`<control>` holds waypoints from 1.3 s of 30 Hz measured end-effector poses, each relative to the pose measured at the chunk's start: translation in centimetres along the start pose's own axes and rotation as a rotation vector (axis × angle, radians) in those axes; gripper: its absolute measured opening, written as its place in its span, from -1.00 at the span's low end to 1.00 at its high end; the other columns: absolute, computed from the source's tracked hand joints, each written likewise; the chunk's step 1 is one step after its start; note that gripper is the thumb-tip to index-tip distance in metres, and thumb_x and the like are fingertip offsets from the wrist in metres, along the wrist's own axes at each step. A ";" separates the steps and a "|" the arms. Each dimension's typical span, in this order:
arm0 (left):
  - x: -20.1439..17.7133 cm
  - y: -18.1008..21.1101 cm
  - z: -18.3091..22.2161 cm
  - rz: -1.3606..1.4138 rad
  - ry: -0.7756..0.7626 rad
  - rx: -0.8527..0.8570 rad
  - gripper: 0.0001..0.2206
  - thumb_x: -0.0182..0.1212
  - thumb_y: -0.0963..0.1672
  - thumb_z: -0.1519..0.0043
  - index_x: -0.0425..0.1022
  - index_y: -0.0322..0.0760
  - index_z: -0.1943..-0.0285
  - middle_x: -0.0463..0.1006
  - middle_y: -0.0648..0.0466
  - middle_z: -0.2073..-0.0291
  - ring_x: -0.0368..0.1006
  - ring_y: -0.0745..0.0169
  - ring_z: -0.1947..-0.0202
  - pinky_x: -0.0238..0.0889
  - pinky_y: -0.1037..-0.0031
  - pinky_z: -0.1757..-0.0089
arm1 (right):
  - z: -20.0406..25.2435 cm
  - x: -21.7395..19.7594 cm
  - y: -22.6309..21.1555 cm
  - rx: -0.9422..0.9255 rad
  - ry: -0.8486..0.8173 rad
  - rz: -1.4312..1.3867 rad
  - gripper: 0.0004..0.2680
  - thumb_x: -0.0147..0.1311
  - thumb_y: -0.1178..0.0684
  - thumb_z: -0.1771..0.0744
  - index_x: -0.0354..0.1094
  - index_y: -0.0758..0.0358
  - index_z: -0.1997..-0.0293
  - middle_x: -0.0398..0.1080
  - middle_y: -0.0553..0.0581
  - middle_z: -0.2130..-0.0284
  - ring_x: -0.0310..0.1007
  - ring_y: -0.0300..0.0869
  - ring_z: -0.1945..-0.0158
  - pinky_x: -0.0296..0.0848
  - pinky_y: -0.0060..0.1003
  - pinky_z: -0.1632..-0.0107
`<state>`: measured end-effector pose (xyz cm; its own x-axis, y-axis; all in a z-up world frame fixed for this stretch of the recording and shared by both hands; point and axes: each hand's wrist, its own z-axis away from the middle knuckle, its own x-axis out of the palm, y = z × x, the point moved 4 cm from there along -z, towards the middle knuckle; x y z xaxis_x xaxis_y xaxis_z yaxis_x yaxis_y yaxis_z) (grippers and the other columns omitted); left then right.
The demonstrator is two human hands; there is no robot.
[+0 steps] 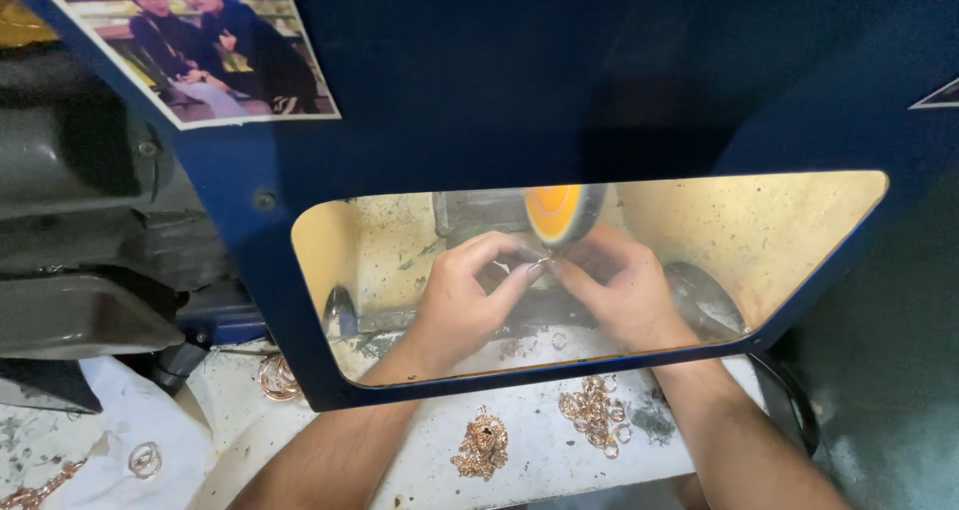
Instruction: Polishing a small jewelry item using a bench-mounted polishing machine with a protective shield.
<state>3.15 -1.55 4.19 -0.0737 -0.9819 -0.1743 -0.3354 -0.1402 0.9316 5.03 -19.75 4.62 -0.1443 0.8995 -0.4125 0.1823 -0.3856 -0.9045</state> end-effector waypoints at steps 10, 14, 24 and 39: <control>-0.1 -2.0 -0.4 0.098 -0.228 -0.366 -0.75 0.25 -0.09 -0.24 0.61 -0.31 -0.02 0.68 -0.15 0.12 0.59 -0.08 -0.01 0.46 0.14 0.01 | 1.1 -0.3 -3.1 -0.499 0.131 0.450 -0.90 0.39 0.05 -0.24 0.52 0.11 0.40 0.50 -0.02 0.41 0.56 -0.15 0.38 0.55 -0.36 0.27; 0.0 -2.4 -0.4 0.099 -0.397 -0.481 -0.72 0.22 -0.10 -0.23 0.61 -0.38 -0.02 0.68 -0.23 0.11 0.60 -0.18 -0.02 0.47 0.11 0.01 | 1.7 0.0 -3.2 -0.618 0.051 0.565 -0.89 0.34 0.00 -0.26 0.48 0.09 0.39 0.50 -0.03 0.40 0.56 -0.10 0.36 0.54 -0.33 0.28; -1.4 -1.0 1.4 -0.195 -0.705 -0.688 -0.64 0.19 -0.11 -0.17 0.63 -0.31 -0.12 0.70 -0.14 0.23 0.62 0.07 0.34 0.55 0.30 0.24 | 3.3 2.4 -2.2 -0.676 -0.217 0.520 -0.91 0.18 -0.02 -0.29 0.36 0.04 0.35 0.45 -0.14 0.35 0.39 -0.10 0.52 0.42 -0.23 0.38; -3.0 -2.9 4.0 -0.024 -0.746 -0.594 -0.63 0.21 -0.09 -0.21 0.60 -0.41 -0.13 0.71 -0.23 0.12 0.64 -0.08 0.04 0.45 0.08 -0.04 | 3.6 5.2 -0.8 -0.718 -0.412 0.445 -0.83 0.16 -0.12 -0.29 0.32 0.09 0.38 0.37 -0.01 0.41 0.39 -0.02 0.53 0.40 -0.21 0.44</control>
<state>0.63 2.27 0.73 -0.7222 -0.6724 -0.1623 0.1724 -0.4022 0.8992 0.64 -15.54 2.79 -0.2254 0.5033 -0.8342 0.8398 -0.3336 -0.4282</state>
